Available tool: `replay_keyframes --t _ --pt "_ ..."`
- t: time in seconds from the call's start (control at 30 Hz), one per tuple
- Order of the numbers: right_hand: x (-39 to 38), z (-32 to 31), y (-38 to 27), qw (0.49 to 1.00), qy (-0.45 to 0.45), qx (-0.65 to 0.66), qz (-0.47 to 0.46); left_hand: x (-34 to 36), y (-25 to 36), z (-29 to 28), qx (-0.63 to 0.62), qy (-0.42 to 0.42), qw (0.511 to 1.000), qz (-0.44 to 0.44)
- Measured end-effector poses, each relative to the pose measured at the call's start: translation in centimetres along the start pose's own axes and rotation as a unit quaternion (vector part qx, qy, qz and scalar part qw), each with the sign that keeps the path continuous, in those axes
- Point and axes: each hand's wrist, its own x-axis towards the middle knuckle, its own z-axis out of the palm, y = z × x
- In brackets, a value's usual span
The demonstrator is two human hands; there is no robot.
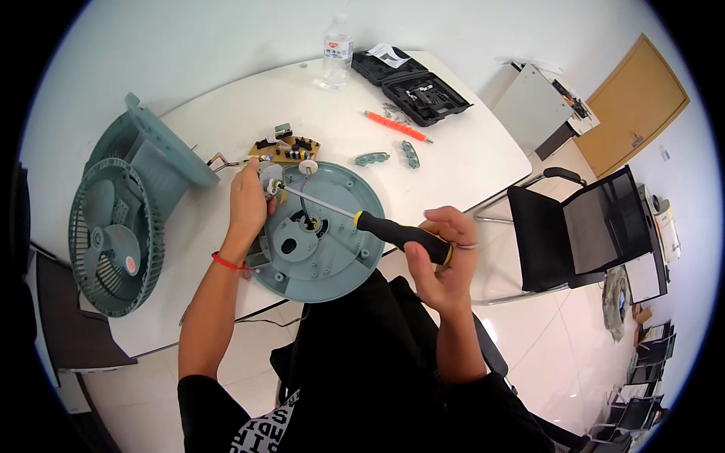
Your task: The person uses a screwdriver to remove and reinsert a small cylindrical component into the base of a disassembled fan. They repeatedly adjust the component and wires while holding the fan base, then place the base back on the table.
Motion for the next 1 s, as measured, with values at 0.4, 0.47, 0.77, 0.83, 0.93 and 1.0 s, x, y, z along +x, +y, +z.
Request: replay_keyframes --t 0.4,0.47,0.77,0.83,0.93,1.0 --pt "0.8 -0.7 1.0 0.988 -0.058 -0.109 -0.092 0.3 -0.6 -0.2 0.026 -0.003 0.999 0.028" --pt "1.0 -0.5 0.8 0.979 -0.069 -0.165 -0.098 0.3 -0.6 -0.3 0.017 0.003 1.0 0.025" --pt "0.4 -0.3 0.5 0.995 -0.04 -0.067 -0.068 0.3 -0.9 -0.1 0.0 0.005 1.0 0.027" --pt "0.7 -0.1 0.6 0.991 -0.051 -0.09 -0.086 0.2 -1.1 -0.3 0.014 0.001 0.999 0.04" --pt "0.3 -1.6 0.0 0.979 -0.094 -0.171 0.056 0.6 -1.4 -0.4 -0.012 0.008 1.0 0.026" --pt "0.1 -1.8 0.1 0.984 -0.078 -0.152 0.06 0.5 -1.4 -0.3 -0.007 0.007 1.0 0.029"
